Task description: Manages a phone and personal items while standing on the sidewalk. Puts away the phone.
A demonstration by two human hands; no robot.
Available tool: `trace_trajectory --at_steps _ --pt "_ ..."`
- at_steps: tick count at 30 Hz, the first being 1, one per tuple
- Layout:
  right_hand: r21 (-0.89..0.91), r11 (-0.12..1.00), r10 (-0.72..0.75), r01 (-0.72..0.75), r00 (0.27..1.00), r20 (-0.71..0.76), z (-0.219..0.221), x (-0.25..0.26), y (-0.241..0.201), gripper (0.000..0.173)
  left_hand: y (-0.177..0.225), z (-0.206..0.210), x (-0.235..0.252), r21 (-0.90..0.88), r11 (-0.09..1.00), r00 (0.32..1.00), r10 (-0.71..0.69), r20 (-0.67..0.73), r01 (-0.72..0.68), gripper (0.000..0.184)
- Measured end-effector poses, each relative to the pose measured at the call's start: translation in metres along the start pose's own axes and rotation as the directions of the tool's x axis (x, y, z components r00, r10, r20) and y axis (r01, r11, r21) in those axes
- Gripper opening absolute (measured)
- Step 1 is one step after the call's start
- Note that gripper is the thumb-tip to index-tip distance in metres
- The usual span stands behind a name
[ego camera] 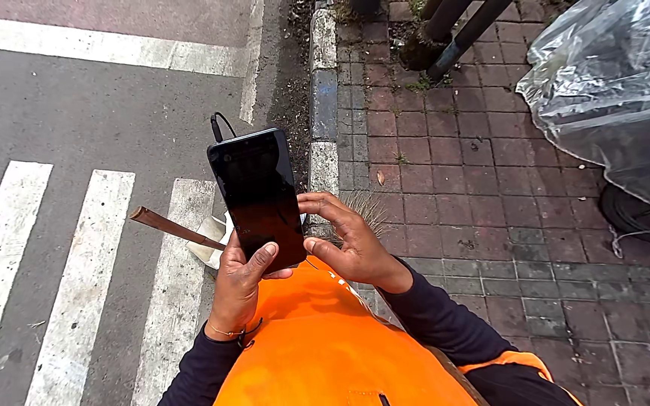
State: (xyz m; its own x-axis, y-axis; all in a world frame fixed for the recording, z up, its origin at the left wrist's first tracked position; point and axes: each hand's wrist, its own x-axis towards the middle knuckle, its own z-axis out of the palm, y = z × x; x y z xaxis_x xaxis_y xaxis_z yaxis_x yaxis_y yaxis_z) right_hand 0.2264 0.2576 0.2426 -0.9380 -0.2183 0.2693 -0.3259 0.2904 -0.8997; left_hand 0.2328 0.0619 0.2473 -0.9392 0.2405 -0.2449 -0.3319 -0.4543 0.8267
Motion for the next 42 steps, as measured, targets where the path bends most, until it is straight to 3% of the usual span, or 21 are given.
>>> trace_trajectory --at_steps 6,10,18,25,42 --pt "0.018 1.0 -0.005 0.007 0.997 -0.078 -0.0014 0.0008 -0.0003 0.049 -0.0011 0.0003 -0.0013 0.015 1.0 0.999 0.024 0.044 -0.025 0.033" --pt "0.016 0.994 -0.106 0.11 0.982 -0.159 -0.0012 0.0017 0.003 0.056 -0.0027 -0.0004 -0.0006 0.021 0.999 0.996 0.038 0.077 -0.04 0.033" --pt "0.007 0.958 -0.279 0.286 0.939 -0.203 -0.0023 0.0059 0.0088 0.05 -0.0056 -0.0029 0.0022 -0.028 0.998 0.985 0.062 0.16 -0.058 0.038" --pt "0.017 0.945 -0.309 0.328 0.907 -0.286 -0.003 0.0068 0.0091 0.049 -0.0089 -0.0074 0.0002 -0.059 0.993 0.957 0.113 0.266 -0.101 0.037" --pt "-0.003 0.936 -0.34 0.353 0.898 -0.281 -0.0059 0.0035 0.0073 0.049 -0.0081 -0.0041 -0.0002 -0.089 0.991 0.95 0.123 0.288 -0.102 0.039"
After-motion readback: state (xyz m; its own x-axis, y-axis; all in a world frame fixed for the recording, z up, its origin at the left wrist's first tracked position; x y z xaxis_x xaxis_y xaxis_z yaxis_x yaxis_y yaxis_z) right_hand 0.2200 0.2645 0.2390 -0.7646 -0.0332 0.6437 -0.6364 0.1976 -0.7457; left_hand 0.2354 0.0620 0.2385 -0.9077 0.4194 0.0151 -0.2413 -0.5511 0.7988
